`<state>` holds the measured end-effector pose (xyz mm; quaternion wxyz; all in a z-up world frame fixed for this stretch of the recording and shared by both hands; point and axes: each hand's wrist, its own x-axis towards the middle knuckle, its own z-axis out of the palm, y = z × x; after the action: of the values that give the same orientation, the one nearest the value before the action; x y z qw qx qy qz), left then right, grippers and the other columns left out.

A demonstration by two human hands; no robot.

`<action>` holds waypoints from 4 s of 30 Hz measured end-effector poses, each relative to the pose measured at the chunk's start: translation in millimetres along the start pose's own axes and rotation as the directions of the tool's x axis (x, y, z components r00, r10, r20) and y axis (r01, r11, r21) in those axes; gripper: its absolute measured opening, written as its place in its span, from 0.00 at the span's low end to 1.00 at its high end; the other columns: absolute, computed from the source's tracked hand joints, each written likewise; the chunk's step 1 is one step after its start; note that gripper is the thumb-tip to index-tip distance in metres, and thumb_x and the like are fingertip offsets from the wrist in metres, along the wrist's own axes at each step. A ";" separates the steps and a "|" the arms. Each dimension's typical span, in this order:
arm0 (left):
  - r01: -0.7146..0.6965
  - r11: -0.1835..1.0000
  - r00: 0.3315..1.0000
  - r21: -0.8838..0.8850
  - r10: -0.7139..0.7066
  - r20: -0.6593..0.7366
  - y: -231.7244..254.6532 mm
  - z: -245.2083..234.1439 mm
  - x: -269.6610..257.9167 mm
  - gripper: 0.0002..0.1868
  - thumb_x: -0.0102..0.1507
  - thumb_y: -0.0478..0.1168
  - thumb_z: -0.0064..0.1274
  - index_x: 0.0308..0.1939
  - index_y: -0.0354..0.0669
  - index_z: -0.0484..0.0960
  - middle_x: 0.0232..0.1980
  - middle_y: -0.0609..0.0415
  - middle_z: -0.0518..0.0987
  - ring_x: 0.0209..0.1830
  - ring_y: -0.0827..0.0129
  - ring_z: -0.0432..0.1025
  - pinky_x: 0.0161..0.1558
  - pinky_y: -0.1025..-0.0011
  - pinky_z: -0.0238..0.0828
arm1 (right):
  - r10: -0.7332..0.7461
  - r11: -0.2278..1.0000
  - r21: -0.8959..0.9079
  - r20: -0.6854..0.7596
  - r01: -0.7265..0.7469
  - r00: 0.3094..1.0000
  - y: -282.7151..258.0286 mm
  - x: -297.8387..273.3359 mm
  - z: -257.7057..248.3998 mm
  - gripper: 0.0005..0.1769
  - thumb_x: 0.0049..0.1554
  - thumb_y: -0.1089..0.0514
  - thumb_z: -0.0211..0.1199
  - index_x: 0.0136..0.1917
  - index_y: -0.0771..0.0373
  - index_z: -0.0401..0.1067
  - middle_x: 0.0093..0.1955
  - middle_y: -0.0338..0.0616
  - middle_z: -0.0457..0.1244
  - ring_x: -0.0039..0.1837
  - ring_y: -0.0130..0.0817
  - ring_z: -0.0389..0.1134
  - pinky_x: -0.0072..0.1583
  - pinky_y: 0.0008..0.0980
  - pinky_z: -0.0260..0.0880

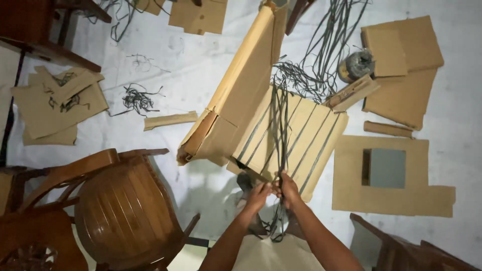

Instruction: Wrapping chair components with cardboard and securing them with black plastic straps.

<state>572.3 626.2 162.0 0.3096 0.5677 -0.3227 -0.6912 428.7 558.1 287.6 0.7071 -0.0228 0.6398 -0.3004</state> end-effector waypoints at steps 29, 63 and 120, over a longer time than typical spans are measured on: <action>0.315 0.916 0.947 -0.247 -0.321 0.016 70.2 55.3 -6.2 0.11 0.70 0.48 0.52 0.41 0.46 0.80 0.31 0.60 0.78 0.27 0.75 0.74 0.29 0.73 0.70 | -0.582 0.641 -0.611 0.008 0.465 0.813 41.2 -76.7 -43.0 0.23 0.63 0.55 0.56 0.71 0.48 0.71 0.54 0.50 0.72 0.52 0.38 0.74 0.54 0.35 0.72; 0.023 0.979 0.966 -0.203 -0.074 -0.250 39.4 47.1 -1.1 0.09 0.60 0.37 0.65 0.41 0.37 0.84 0.35 0.57 0.84 0.29 0.77 0.73 0.31 0.78 0.66 | -0.350 0.835 -0.474 -0.068 0.279 0.934 75.9 -39.2 -86.5 0.19 0.61 0.50 0.61 0.60 0.63 0.77 0.51 0.45 0.72 0.53 0.32 0.71 0.57 0.31 0.69; -0.674 0.631 0.737 0.385 0.532 0.417 310.9 -131.4 -164.4 0.06 0.66 0.36 0.56 0.43 0.37 0.81 0.37 0.46 0.81 0.33 0.54 0.77 0.35 0.63 0.73 | -0.725 0.687 -0.232 -0.154 0.689 0.671 -62.0 -223.8 57.5 0.13 0.66 0.52 0.59 0.50 0.64 0.75 0.33 0.27 0.54 0.35 0.18 0.49 0.37 0.23 0.49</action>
<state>747.7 557.8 486.8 0.3158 0.3884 -0.7048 -0.5026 456.8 588.7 523.2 0.4507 -0.2885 0.6801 -0.5011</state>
